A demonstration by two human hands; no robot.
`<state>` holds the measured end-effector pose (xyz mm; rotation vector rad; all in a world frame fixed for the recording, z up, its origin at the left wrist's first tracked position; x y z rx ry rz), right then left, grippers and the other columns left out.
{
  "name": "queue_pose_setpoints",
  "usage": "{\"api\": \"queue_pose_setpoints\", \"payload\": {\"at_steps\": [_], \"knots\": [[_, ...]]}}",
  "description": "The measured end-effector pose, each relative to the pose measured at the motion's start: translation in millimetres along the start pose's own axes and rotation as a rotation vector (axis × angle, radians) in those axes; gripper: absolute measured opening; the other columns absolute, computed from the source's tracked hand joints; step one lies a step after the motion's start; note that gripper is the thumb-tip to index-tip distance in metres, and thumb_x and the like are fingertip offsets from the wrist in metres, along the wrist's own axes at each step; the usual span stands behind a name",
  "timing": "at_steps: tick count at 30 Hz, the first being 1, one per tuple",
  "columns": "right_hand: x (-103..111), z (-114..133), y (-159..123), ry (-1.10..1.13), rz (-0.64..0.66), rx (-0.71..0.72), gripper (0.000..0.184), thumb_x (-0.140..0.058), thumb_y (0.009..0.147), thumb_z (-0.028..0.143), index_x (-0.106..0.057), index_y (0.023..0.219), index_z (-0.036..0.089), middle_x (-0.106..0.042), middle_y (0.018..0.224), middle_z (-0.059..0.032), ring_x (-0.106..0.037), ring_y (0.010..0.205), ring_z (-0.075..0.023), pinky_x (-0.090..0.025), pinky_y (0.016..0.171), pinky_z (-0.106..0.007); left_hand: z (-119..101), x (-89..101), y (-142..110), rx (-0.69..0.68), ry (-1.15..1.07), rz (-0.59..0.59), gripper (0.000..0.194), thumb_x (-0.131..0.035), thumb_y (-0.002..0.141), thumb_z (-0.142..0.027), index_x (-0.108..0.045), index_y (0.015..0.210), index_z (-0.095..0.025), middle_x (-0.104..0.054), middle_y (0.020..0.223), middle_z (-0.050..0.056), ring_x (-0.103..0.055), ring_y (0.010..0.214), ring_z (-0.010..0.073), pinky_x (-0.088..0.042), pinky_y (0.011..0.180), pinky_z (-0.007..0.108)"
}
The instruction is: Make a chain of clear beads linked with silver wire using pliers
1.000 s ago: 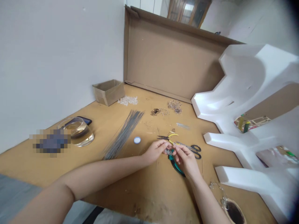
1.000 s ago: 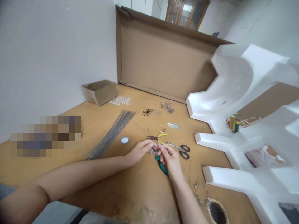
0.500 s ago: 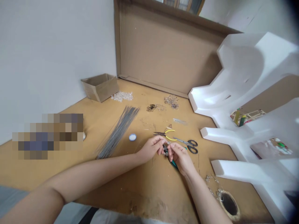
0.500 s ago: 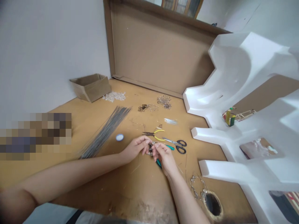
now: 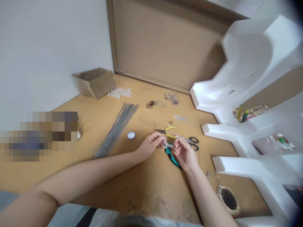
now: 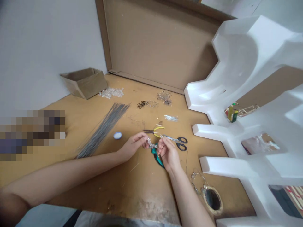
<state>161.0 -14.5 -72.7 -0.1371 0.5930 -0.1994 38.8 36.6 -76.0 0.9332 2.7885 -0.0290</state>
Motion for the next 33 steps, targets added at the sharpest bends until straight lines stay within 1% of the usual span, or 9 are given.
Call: {"api": "queue_pose_setpoints", "payload": {"at_steps": [7, 9, 12, 16, 21, 25, 28, 31, 33], "knots": [[0, -2, 0, 0.026, 0.005, 0.008, 0.012, -0.063, 0.072, 0.027, -0.059, 0.069, 0.016, -0.050, 0.054, 0.0031, -0.042, 0.043, -0.0061, -0.036, 0.040, -0.017, 4, -2.4, 0, 0.027, -0.044, 0.013, 0.034, -0.045, 0.082, -0.047, -0.052, 0.078, -0.014, -0.057, 0.063, 0.000, -0.055, 0.059, 0.0103, -0.043, 0.059, 0.023], [1, -2, 1, 0.021, 0.000, 0.024, 0.012, -0.064, 0.072, 0.027, -0.059, 0.070, 0.016, -0.053, 0.059, 0.0026, -0.043, 0.044, -0.0059, -0.037, 0.041, -0.018, 6, -3.6, 0, 0.034, -0.042, 0.033, 0.033, -0.048, 0.080, -0.047, -0.052, 0.080, -0.014, -0.057, 0.062, 0.000, -0.054, 0.058, 0.0100, -0.043, 0.059, 0.023], [4, -2, 3, -0.005, -0.005, 0.041, 0.013, -0.064, 0.072, 0.029, -0.059, 0.070, 0.017, -0.056, 0.064, 0.0024, -0.044, 0.044, -0.0058, -0.039, 0.042, -0.019, 8, -5.7, 1, 0.042, -0.037, 0.058, 0.032, -0.057, 0.075, -0.044, -0.052, 0.081, -0.014, -0.056, 0.065, 0.000, -0.053, 0.057, 0.0088, -0.043, 0.059, 0.023], [4, -2, 2, -0.082, -0.012, 0.067, 0.015, -0.062, 0.074, 0.032, -0.061, 0.074, 0.017, -0.059, 0.068, 0.0009, -0.048, 0.047, -0.0075, -0.040, 0.044, -0.020, 7, -5.2, 1, 0.041, -0.066, 0.035, 0.032, -0.059, 0.073, -0.043, -0.053, 0.085, -0.013, -0.057, 0.066, 0.000, -0.055, 0.058, 0.0095, -0.045, 0.058, 0.024], [3, -3, 0, -0.190, -0.046, 0.103, 0.018, -0.060, 0.076, 0.036, -0.063, 0.076, 0.018, -0.058, 0.063, 0.0005, -0.051, 0.049, -0.0094, -0.039, 0.044, -0.020, 5, -0.3, 0, 0.060, -0.033, -0.014, 0.029, -0.057, 0.075, -0.040, -0.057, 0.089, -0.014, -0.060, 0.073, 0.001, -0.057, 0.070, 0.0121, -0.046, 0.063, 0.024], [2, -4, -1, -0.237, -0.038, 0.104, 0.018, -0.061, 0.075, 0.035, -0.063, 0.073, 0.018, -0.055, 0.058, 0.0021, -0.047, 0.046, -0.0087, -0.038, 0.045, -0.021, -3, 4.2, 0, -0.010, 0.037, -0.055, 0.028, -0.053, 0.079, -0.039, -0.062, 0.085, -0.014, -0.062, 0.084, 0.003, -0.056, 0.080, 0.0134, -0.044, 0.077, 0.026], [2, -7, -1, -0.263, -0.008, 0.081, 0.018, -0.060, 0.076, 0.035, -0.064, 0.074, 0.017, -0.054, 0.057, 0.0022, -0.047, 0.047, -0.0088, -0.038, 0.046, -0.021, -5, 4.6, 1, -0.017, 0.034, -0.048, 0.028, -0.051, 0.080, -0.040, -0.061, 0.081, -0.013, -0.062, 0.079, 0.003, -0.056, 0.076, 0.0128, -0.043, 0.075, 0.026], [1, -9, -2, -0.275, 0.016, 0.070, 0.019, -0.058, 0.078, 0.035, -0.063, 0.077, 0.017, -0.055, 0.059, 0.0016, -0.048, 0.048, -0.0090, -0.038, 0.047, -0.021, -2, 0.8, 2, -0.008, 0.025, 0.003, 0.029, -0.050, 0.081, -0.041, -0.059, 0.081, -0.013, -0.060, 0.072, 0.003, -0.055, 0.070, 0.0122, -0.043, 0.071, 0.025], [0, -10, -2, -0.270, 0.029, 0.070, 0.019, -0.057, 0.079, 0.037, -0.062, 0.082, 0.019, -0.056, 0.060, 0.0017, -0.048, 0.048, -0.0097, -0.038, 0.046, -0.022, 0, -2.0, 2, -0.015, 0.027, 0.025, 0.031, -0.049, 0.081, -0.042, -0.059, 0.082, -0.012, -0.060, 0.071, 0.003, -0.055, 0.070, 0.0122, -0.043, 0.071, 0.026]]}}
Point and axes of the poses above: each hand's wrist, its own y-axis towards the middle knuckle, its own x-axis out of the back of the hand, z = x × y, the point moved 6 cm from there along y, towards the middle knuckle
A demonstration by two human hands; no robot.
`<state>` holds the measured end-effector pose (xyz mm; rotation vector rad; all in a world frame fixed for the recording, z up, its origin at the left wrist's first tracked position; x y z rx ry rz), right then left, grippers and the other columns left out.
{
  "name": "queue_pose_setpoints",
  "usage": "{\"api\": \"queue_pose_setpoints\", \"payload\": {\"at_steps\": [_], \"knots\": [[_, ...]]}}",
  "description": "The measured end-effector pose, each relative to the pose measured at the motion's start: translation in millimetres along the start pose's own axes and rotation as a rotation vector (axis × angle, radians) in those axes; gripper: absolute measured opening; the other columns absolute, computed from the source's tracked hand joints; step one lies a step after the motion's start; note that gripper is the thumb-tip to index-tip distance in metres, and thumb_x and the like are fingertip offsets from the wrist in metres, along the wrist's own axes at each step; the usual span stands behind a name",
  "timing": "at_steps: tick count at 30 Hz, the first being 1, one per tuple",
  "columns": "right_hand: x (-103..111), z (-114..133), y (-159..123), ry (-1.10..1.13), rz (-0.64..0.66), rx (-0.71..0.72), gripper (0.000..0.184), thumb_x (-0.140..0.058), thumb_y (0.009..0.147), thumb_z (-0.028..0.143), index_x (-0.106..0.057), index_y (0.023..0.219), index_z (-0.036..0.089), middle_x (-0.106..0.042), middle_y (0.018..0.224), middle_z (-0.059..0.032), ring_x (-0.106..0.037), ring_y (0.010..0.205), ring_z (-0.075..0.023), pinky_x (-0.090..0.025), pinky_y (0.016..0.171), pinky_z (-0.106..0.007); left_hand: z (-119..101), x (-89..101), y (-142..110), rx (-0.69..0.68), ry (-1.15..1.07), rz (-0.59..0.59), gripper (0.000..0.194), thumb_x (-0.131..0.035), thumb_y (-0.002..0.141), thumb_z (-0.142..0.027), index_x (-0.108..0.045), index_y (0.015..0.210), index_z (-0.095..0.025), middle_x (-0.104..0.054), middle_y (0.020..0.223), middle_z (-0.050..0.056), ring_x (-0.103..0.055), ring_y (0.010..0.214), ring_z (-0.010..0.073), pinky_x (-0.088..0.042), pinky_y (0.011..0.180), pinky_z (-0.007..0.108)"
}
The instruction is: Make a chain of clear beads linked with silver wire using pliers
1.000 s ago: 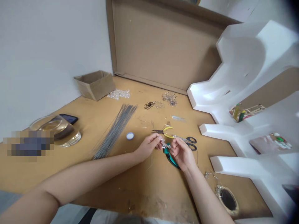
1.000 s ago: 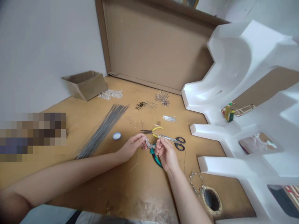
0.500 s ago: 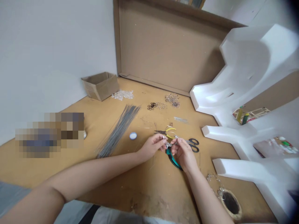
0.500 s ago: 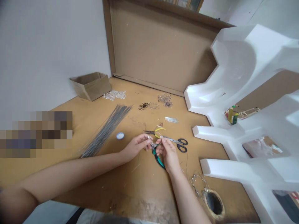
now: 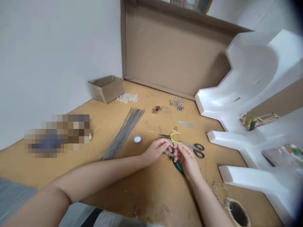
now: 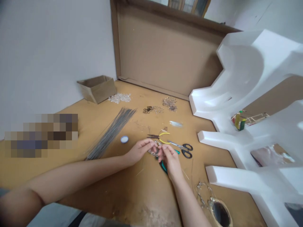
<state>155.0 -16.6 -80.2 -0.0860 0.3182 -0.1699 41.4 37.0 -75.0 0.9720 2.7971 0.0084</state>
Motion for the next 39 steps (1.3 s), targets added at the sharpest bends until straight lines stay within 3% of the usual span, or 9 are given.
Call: {"api": "queue_pose_setpoints", "payload": {"at_steps": [3, 9, 13, 22, 29, 39], "knots": [[-1, 0, 0, -0.006, -0.007, -0.005, 0.021, -0.056, 0.080, 0.039, -0.059, 0.091, 0.022, -0.055, 0.058, 0.0028, -0.047, 0.049, -0.0109, -0.038, 0.046, -0.022, 0, -4.3, -2, -0.014, 0.009, 0.025, 0.036, -0.047, 0.081, -0.045, -0.057, 0.079, -0.011, -0.059, 0.071, 0.004, -0.054, 0.069, 0.0124, -0.043, 0.071, 0.027], [-3, -1, -1, -0.104, -0.006, -0.010, 0.020, -0.060, 0.077, 0.038, -0.060, 0.079, 0.019, -0.052, 0.054, 0.0034, -0.043, 0.045, -0.0088, -0.036, 0.046, -0.022, -4, -12.9, -11, -0.086, 0.060, 0.098, 0.032, -0.046, 0.083, -0.044, -0.050, 0.075, -0.014, -0.057, 0.072, 0.003, -0.053, 0.068, 0.0111, -0.042, 0.068, 0.025], [0, -3, 0, -0.029, -0.038, -0.032, 0.022, -0.059, 0.077, 0.040, -0.059, 0.087, 0.021, -0.047, 0.048, 0.0059, -0.039, 0.040, -0.0086, -0.033, 0.041, -0.021, 12, -14.0, -8, -0.036, 0.059, 0.140, 0.029, -0.048, 0.081, -0.044, -0.047, 0.081, -0.015, -0.055, 0.072, 0.001, -0.052, 0.063, 0.0091, -0.043, 0.062, 0.023], [-1, -4, 0, -0.047, -0.070, -0.081, 0.023, -0.065, 0.070, 0.036, -0.060, 0.081, 0.017, -0.052, 0.051, 0.0043, -0.046, 0.041, -0.0085, -0.039, 0.041, -0.021, 28, -13.3, 0, 0.025, 0.041, 0.142, 0.030, -0.051, 0.079, -0.044, -0.045, 0.085, -0.015, -0.054, 0.069, -0.001, -0.050, 0.052, 0.0062, -0.040, 0.050, 0.019], [-3, -5, -1, 0.010, -0.048, -0.090, 0.026, -0.059, 0.074, 0.043, -0.059, 0.075, 0.017, -0.055, 0.054, 0.0025, -0.048, 0.044, -0.0090, -0.041, 0.042, -0.021, 34, -11.7, 1, 0.033, 0.065, 0.123, 0.027, -0.049, 0.080, -0.042, -0.044, 0.086, -0.016, -0.053, 0.064, -0.002, -0.050, 0.049, 0.0061, -0.038, 0.048, 0.019], [0, -5, 1, 0.049, -0.058, -0.087, 0.026, -0.058, 0.075, 0.042, -0.059, 0.086, 0.018, -0.057, 0.056, 0.0027, -0.050, 0.044, -0.0089, -0.043, 0.043, -0.021, 30, -11.3, 0, 0.063, 0.076, 0.119, 0.023, -0.050, 0.079, -0.037, -0.045, 0.086, -0.016, -0.055, 0.067, -0.002, -0.051, 0.049, 0.0060, -0.038, 0.049, 0.019]]}}
Point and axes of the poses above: each hand's wrist, its own y-axis towards the middle knuckle, its own x-axis out of the back of the hand, z = x × y, the point moved 6 cm from there along y, towards the middle knuckle
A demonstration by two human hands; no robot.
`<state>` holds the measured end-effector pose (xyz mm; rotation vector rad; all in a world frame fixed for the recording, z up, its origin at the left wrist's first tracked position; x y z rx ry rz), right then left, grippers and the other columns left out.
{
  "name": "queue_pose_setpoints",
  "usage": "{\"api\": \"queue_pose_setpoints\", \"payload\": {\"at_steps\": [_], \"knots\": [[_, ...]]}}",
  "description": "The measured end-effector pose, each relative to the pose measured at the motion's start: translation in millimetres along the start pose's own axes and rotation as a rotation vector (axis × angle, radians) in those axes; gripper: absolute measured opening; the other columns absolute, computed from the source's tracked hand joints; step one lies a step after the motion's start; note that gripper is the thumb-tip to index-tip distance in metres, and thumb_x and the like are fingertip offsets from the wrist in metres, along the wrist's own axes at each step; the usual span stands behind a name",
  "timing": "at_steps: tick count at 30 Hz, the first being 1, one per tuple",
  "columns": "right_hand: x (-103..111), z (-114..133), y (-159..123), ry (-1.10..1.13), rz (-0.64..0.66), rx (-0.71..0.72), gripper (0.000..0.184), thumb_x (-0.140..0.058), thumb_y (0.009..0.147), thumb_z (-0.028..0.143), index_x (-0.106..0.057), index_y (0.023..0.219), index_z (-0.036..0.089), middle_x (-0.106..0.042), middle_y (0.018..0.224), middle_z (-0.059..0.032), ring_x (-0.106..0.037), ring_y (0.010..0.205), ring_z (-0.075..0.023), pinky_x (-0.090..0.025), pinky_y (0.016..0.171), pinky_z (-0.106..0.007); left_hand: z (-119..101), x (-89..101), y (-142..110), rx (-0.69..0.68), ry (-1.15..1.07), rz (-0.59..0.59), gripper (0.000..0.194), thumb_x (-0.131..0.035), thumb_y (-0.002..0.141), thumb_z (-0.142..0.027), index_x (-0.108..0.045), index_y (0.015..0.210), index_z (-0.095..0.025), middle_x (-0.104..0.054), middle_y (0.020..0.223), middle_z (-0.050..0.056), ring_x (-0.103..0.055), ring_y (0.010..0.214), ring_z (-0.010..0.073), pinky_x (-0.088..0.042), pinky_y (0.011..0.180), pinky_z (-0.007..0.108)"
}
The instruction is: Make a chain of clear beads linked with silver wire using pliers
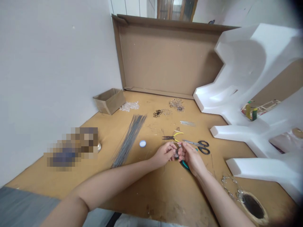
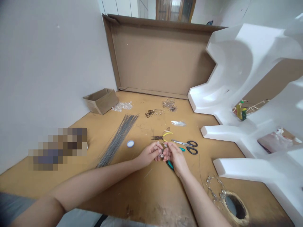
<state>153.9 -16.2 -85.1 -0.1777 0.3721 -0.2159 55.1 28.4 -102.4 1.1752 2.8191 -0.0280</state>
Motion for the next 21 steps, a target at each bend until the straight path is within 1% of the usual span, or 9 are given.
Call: {"api": "queue_pose_setpoints", "payload": {"at_steps": [5, 13, 15, 17, 19, 21], "knots": [[-2, 1, -1, -0.018, -0.016, 0.002, 0.024, -0.062, 0.073, 0.040, -0.056, 0.075, 0.017, -0.056, 0.054, 0.0034, -0.049, 0.043, -0.0075, -0.043, 0.043, -0.020, 1, 0.1, 0, -0.004, 0.010, 0.002, 0.024, -0.049, 0.080, -0.038, -0.045, 0.087, -0.016, -0.055, 0.066, -0.002, -0.050, 0.049, 0.0068, -0.038, 0.049, 0.020], [0, 2, 0, -0.112, -0.006, 0.036, 0.027, -0.057, 0.075, 0.044, -0.055, 0.078, 0.018, -0.056, 0.057, 0.0028, -0.049, 0.043, -0.0082, -0.044, 0.043, -0.021, -1, -0.7, 0, -0.005, -0.006, 0.007, 0.027, -0.051, 0.079, -0.041, -0.045, 0.086, -0.015, -0.056, 0.067, -0.001, -0.051, 0.049, 0.0064, -0.039, 0.049, 0.019], [0, 1, 1, -0.180, -0.008, 0.059, 0.030, -0.054, 0.076, 0.047, -0.054, 0.079, 0.017, -0.056, 0.059, 0.0023, -0.050, 0.043, -0.0084, -0.044, 0.043, -0.022, -2, -0.3, 0, -0.002, -0.013, -0.003, 0.031, -0.047, 0.080, -0.045, -0.046, 0.085, -0.015, -0.055, 0.066, -0.001, -0.052, 0.048, 0.0066, -0.039, 0.046, 0.019], [2, -2, 2, -0.278, -0.017, 0.091, 0.034, -0.050, 0.077, 0.051, -0.054, 0.078, 0.017, -0.057, 0.061, 0.0011, -0.051, 0.044, -0.0093, -0.045, 0.044, -0.023, -2, -0.2, -1, 0.028, -0.042, -0.015, 0.037, -0.040, 0.081, -0.051, -0.046, 0.085, -0.015, -0.055, 0.064, -0.001, -0.052, 0.045, 0.0075, -0.038, 0.041, 0.019], [5, -1, 3, -0.415, -0.039, 0.130, 0.039, -0.044, 0.079, 0.054, -0.054, 0.079, 0.017, -0.058, 0.061, 0.0000, -0.053, 0.043, -0.0105, -0.046, 0.044, -0.024, -2, -0.9, -3, 0.061, -0.089, -0.021, 0.042, -0.035, 0.082, -0.055, -0.045, 0.086, -0.015, -0.056, 0.062, -0.001, -0.052, 0.040, 0.0086, -0.036, 0.037, 0.019], [14, 7, 6, -0.593, -0.091, 0.186, 0.040, -0.041, 0.080, 0.054, -0.056, 0.084, 0.016, -0.061, 0.063, -0.0015, -0.054, 0.044, -0.0116, -0.046, 0.045, -0.024, 0, -2.7, -4, 0.070, -0.125, -0.013, 0.044, -0.035, 0.081, -0.057, -0.045, 0.087, -0.015, -0.057, 0.061, 0.000, -0.052, 0.038, 0.0091, -0.037, 0.036, 0.019]]}}
Point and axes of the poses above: each hand's wrist, its own y-axis towards the middle knuckle, its own x-axis out of the back of the hand, z = x × y, the point moved 6 cm from there along y, towards the middle knuckle
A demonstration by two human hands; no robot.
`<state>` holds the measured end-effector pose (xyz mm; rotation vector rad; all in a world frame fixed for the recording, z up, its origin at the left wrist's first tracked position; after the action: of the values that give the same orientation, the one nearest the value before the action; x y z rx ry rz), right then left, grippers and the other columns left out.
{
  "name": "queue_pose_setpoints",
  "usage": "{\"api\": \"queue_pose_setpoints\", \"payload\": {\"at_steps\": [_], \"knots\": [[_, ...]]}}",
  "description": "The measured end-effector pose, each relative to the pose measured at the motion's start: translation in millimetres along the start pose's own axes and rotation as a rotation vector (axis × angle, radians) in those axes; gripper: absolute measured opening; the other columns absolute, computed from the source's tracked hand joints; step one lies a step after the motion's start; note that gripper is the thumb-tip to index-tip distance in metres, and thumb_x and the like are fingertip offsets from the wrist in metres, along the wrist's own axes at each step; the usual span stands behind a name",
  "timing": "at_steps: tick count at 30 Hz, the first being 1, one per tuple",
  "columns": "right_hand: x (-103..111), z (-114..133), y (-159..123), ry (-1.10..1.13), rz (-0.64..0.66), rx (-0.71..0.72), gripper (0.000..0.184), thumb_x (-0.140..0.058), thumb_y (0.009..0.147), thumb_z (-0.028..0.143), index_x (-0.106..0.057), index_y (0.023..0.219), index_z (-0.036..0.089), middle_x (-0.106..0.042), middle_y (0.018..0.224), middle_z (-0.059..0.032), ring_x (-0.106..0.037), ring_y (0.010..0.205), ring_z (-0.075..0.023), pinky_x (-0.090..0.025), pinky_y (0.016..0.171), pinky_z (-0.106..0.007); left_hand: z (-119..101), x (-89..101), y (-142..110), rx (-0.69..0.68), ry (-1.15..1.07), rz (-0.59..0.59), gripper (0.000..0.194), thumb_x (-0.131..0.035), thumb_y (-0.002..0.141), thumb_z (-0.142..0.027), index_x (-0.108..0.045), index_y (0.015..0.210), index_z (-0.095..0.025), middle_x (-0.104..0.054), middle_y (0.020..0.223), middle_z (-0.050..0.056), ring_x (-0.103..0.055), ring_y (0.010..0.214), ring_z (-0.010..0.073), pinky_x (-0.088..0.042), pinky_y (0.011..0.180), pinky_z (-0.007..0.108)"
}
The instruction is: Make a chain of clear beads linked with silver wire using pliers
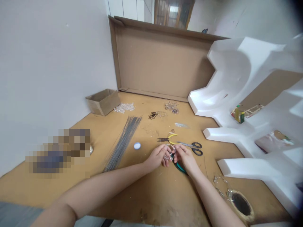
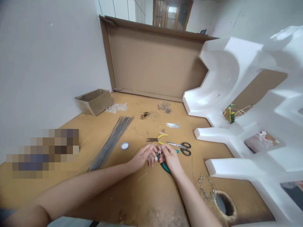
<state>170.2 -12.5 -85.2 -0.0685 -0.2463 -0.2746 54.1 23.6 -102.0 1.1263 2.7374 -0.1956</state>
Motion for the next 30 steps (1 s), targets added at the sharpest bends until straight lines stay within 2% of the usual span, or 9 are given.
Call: {"api": "queue_pose_setpoints", "payload": {"at_steps": [2, 4, 6, 9, 11, 14, 21, 30], "knots": [[20, 8, 12, -0.219, -0.082, 0.058, 0.037, -0.041, 0.082, 0.049, -0.057, 0.094, 0.017, -0.065, 0.075, -0.0041, -0.058, 0.054, -0.0136, -0.047, 0.051, -0.026, 3, -1.9, -1, -0.001, -0.008, 0.014, 0.044, -0.035, 0.081, -0.057, -0.045, 0.086, -0.014, -0.058, 0.061, 0.001, -0.052, 0.038, 0.0089, -0.038, 0.036, 0.019], [43, 20, 30, -0.468, -0.154, 0.106, 0.031, -0.043, 0.083, 0.042, -0.059, 0.096, 0.019, -0.066, 0.090, -0.0067, -0.062, 0.077, -0.0184, -0.048, 0.068, -0.029, 6, -3.4, 0, 0.002, -0.004, 0.025, 0.044, -0.034, 0.082, -0.056, -0.045, 0.085, -0.014, -0.059, 0.061, 0.002, -0.051, 0.038, 0.0085, -0.038, 0.037, 0.019], [63, 33, 55, -0.721, -0.178, 0.130, 0.026, -0.045, 0.084, 0.036, -0.061, 0.097, 0.020, -0.065, 0.098, -0.0074, -0.060, 0.092, -0.0223, -0.044, 0.080, -0.034, 8, -4.2, 0, 0.007, -0.002, 0.027, 0.044, -0.035, 0.082, -0.056, -0.046, 0.085, -0.014, -0.059, 0.060, 0.001, -0.051, 0.038, 0.0082, -0.038, 0.037, 0.018], [78, 41, 94, -1.044, -0.098, 0.133, 0.023, -0.049, 0.086, 0.032, -0.059, 0.100, 0.017, -0.062, 0.102, -0.0077, -0.058, 0.094, -0.0213, -0.045, 0.082, -0.040, 9, -4.0, 1, 0.019, -0.004, 0.011, 0.046, -0.036, 0.080, -0.058, -0.046, 0.084, -0.014, -0.057, 0.057, 0.000, -0.050, 0.036, 0.0082, -0.036, 0.035, 0.018], [79, 40, 116, -1.213, -0.017, 0.141, 0.029, -0.050, 0.086, 0.031, -0.052, 0.112, 0.016, -0.055, 0.112, -0.0077, -0.057, 0.094, -0.0189, -0.048, 0.079, -0.040, 8, -4.5, 1, 0.023, -0.002, 0.014, 0.047, -0.036, 0.079, -0.060, -0.046, 0.083, -0.014, -0.057, 0.056, 0.000, -0.049, 0.035, 0.0083, -0.036, 0.034, 0.018], [72, 31, 139, -1.406, 0.101, 0.165, 0.031, -0.051, 0.086, 0.030, -0.051, 0.113, 0.016, -0.054, 0.114, -0.0084, -0.057, 0.094, -0.0191, -0.048, 0.079, -0.039, 9, -5.4, 2, 0.015, 0.005, 0.023, 0.048, -0.037, 0.078, -0.060, -0.047, 0.083, -0.013, -0.057, 0.057, 0.001, -0.050, 0.036, 0.0088, -0.036, 0.034, 0.018], [63, 14, 161, -1.616, 0.278, 0.208, 0.030, -0.051, 0.086, 0.030, -0.052, 0.113, 0.015, -0.054, 0.114, -0.0089, -0.057, 0.095, -0.0190, -0.048, 0.079, -0.039, 12, -6.0, 4, 0.030, 0.001, 0.022, 0.048, -0.036, 0.079, -0.059, -0.048, 0.083, -0.013, -0.058, 0.057, 0.002, -0.050, 0.036, 0.0088, -0.036, 0.035, 0.018], [70, 15, 154, -1.631, 0.308, 0.220, 0.031, -0.051, 0.086, 0.030, -0.052, 0.113, 0.015, -0.055, 0.113, -0.0090, -0.057, 0.094, -0.0192, -0.048, 0.079, -0.039, 8, -6.6, 1, 0.017, 0.027, 0.024, 0.045, -0.035, 0.082, -0.055, -0.047, 0.084, -0.012, -0.057, 0.057, 0.002, -0.051, 0.038, 0.0086, -0.036, 0.036, 0.018]]}}
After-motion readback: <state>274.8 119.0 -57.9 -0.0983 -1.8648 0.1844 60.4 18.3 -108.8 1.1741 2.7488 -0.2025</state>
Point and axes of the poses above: each hand's wrist, its own y-axis towards the middle knuckle, its own x-axis out of the back of the hand, z = x × y, the point moved 6 cm from there along y, towards the middle knuckle
